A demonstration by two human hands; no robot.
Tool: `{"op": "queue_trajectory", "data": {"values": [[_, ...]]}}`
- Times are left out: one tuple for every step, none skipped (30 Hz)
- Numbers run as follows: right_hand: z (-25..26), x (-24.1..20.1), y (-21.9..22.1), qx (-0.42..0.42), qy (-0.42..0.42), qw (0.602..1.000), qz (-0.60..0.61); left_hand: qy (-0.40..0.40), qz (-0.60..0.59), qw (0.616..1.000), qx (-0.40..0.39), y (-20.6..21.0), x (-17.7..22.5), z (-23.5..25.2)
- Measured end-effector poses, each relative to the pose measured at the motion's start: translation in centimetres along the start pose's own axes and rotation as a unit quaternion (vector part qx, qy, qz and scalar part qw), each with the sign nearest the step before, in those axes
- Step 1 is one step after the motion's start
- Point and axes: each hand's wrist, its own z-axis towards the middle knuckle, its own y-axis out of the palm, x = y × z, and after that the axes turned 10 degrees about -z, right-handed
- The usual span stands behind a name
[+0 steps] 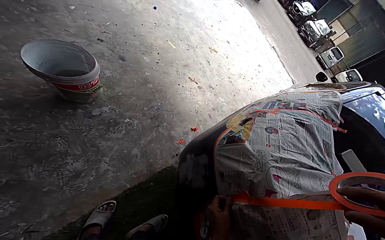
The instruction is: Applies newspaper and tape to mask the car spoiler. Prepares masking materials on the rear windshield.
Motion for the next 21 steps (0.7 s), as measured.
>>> {"op": "queue_trajectory", "data": {"values": [[-0.2, 0.9, 0.4, 0.012, 0.006, 1.000, 0.005, 0.008, 0.007, 1.000, -0.001, 0.0, -0.1, 0.0], [-0.3, 1.8, 0.9, 0.022, 0.011, 1.000, 0.010, 0.011, 0.012, 1.000, -0.002, 0.0, -0.1, 0.1], [-0.5, 2.7, 1.5, 0.034, 0.012, 0.999, 0.011, 0.010, 0.012, 1.000, -0.001, 0.0, -0.2, 0.0], [-0.6, 3.7, 2.2, 0.046, 0.010, 0.999, 0.011, 0.003, 0.009, 1.000, -0.001, 0.2, -0.1, -0.1], [-0.7, 4.6, 3.0, 0.059, 0.008, 0.998, 0.016, -0.006, 0.008, 1.000, 0.001, 0.2, 0.0, -0.2], [-0.8, 5.7, 3.8, 0.071, 0.006, 0.997, 0.016, -0.019, 0.008, 1.000, 0.006, 0.3, 0.1, -0.2], [-0.9, 6.7, 4.7, 0.084, 0.007, 0.996, 0.009, -0.037, 0.001, 0.999, 0.016, 0.4, 0.3, -0.2], [-0.8, 7.7, 5.9, 0.112, 0.005, 0.994, -0.003, -0.060, -0.014, 0.998, 0.030, 0.4, 0.4, -0.2], [-0.7, 8.9, 7.5, 0.157, 0.005, 0.987, -0.028, -0.084, -0.030, 0.995, 0.044, 0.4, 0.5, -0.1], [-0.5, 9.8, 9.0, 0.191, 0.008, 0.980, -0.045, -0.104, -0.036, 0.993, 0.051, 0.2, 0.6, 0.0], [-0.3, 10.5, 10.1, 0.203, 0.014, 0.978, -0.053, -0.094, -0.020, 0.994, 0.056, 0.0, 0.7, -0.1], [0.0, 10.9, 10.9, 0.200, 0.020, 0.978, -0.054, -0.043, 0.019, 0.997, 0.054, -0.2, 0.8, -0.3], [0.1, 11.2, 11.5, 0.191, 0.030, 0.980, -0.052, 0.037, 0.063, 0.996, 0.042, -0.2, 1.0, -0.8], [0.3, 11.4, 11.9, 0.179, 0.042, 0.982, -0.048, 0.131, 0.104, 0.986, 0.021, 0.0, 1.3, -1.5], [0.5, 11.6, 12.2, 0.170, 0.052, 0.983, -0.038, 0.217, 0.131, 0.967, -0.001, 0.4, 1.6, -2.1], [0.7, 11.6, 12.6, 0.163, 0.058, 0.985, -0.027, 0.281, 0.144, 0.949, -0.018, 1.0, 1.9, -2.7], [0.9, 11.6, 12.9, 0.156, 0.062, 0.986, -0.015, 0.322, 0.151, 0.934, -0.032, 1.6, 2.1, -3.3], [0.9, 11.4, 13.2, 0.154, 0.066, 0.986, -0.009, 0.343, 0.154, 0.926, -0.043, 2.0, 2.2, -3.7], [0.8, 11.4, 13.5, 0.156, 0.068, 0.985, -0.004, 0.354, 0.160, 0.920, -0.050, 2.4, 2.3, -4.0], [0.8, 11.4, 13.7, 0.162, 0.070, 0.984, -0.002, 0.360, 0.169, 0.916, -0.052, 2.8, 2.4, -4.1], [0.7, 11.4, 13.9, 0.170, 0.072, 0.983, -0.001, 0.366, 0.183, 0.911, -0.053, 3.0, 2.5, -4.2]]}}
